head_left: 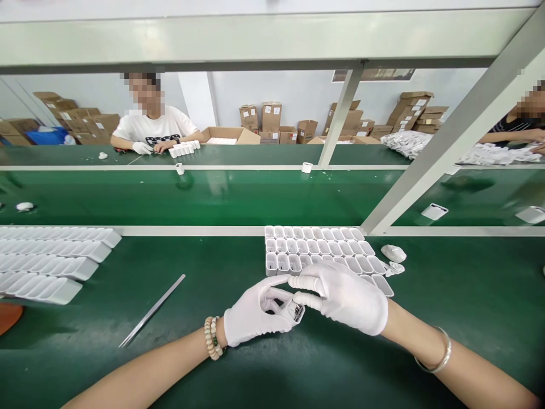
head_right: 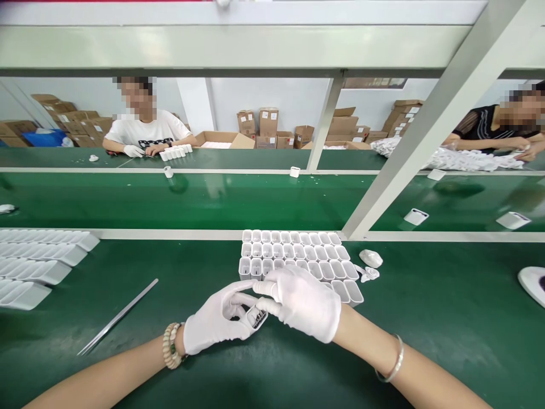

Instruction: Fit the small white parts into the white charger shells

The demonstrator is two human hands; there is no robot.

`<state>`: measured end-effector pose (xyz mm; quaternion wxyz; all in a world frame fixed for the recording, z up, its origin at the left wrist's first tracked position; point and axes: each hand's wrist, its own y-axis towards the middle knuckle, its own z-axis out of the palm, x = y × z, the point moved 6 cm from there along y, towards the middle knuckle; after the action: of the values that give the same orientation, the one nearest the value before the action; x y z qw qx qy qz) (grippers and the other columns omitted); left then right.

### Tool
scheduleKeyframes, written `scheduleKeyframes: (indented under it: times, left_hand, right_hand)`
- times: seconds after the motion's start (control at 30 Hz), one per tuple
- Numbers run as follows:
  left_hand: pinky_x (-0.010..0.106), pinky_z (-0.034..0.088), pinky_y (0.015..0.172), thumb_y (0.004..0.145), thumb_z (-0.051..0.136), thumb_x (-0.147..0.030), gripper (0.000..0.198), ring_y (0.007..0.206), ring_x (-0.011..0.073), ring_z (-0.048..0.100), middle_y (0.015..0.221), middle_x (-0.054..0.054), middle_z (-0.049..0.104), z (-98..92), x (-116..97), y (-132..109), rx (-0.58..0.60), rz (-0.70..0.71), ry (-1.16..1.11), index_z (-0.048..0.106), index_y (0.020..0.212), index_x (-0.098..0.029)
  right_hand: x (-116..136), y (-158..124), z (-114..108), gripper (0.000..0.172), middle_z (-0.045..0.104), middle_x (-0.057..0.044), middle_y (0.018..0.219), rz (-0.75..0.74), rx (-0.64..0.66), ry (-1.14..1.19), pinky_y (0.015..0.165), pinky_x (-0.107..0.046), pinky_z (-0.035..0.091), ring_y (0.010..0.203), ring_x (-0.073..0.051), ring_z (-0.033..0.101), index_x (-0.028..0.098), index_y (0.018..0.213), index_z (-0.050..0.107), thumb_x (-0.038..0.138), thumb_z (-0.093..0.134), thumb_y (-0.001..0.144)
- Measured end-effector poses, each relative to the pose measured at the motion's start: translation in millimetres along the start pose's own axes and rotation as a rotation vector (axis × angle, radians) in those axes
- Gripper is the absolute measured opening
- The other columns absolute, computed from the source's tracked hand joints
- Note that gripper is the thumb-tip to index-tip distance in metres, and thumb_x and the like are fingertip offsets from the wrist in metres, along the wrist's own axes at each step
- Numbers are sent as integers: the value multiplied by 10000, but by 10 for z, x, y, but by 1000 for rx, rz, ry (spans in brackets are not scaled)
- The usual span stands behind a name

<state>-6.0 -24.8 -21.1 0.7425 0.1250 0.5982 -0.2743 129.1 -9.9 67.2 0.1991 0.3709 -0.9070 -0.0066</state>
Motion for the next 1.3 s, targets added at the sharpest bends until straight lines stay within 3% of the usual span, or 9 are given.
scheduleKeyframes:
  times: [0.2,0.4,0.6,0.8,1.0,1.13,1.3]
  left_hand:
    - [282,519,659,625,850,-144,842,721,132,626,1136,127,716,-13,4,0,-9,-1,-10,508,1393,-195]
    - [295,521,686,615,865,-154,849,726,136,626,1112,120,722,-17,8,9,-16,17,-10,514,1387,-193]
    - [308,525,696,622,873,-176,855,750,154,640,1106,122,725,-19,11,6,-24,17,-15,508,1394,-195]
    - [315,531,722,625,867,-170,841,789,169,658,1136,131,722,-20,7,9,-6,17,-12,511,1387,-204]
    - [335,525,744,631,865,-191,829,751,152,644,1107,124,721,-16,6,3,-13,13,-10,511,1381,-196]
    - [342,517,757,618,859,-168,814,759,158,640,1071,106,724,-5,-19,3,-11,27,10,534,1364,-197]
    - [344,502,799,599,850,-122,820,835,179,642,1058,91,727,-18,-30,6,-22,18,75,551,1358,-203]
  right_hand:
    - [50,4,32,354,535,35,576,-35,3,-58,471,-242,347,473,-94,444,206,741,661,300,461,1017]
    - [131,-22,34,452,494,25,547,-132,-95,-157,445,-250,317,451,-101,381,187,704,642,278,361,1046]
    - [162,-89,68,425,565,-15,621,-273,-192,-290,487,-268,335,490,-115,431,159,820,682,166,317,1038]
    - [168,-108,-1,393,592,-25,629,-292,-236,-335,511,-277,355,514,-128,481,139,918,715,250,363,1054]
    - [185,-107,2,392,602,-33,638,-305,-197,-349,499,-280,338,494,-122,449,143,823,701,255,394,1040]
    - [188,-144,77,245,612,-38,662,-358,-136,-385,506,-280,333,528,-138,466,130,913,699,79,460,930]
    - [185,-176,124,316,617,-46,681,-399,-83,-435,529,-295,361,567,-162,504,117,998,688,5,464,806]
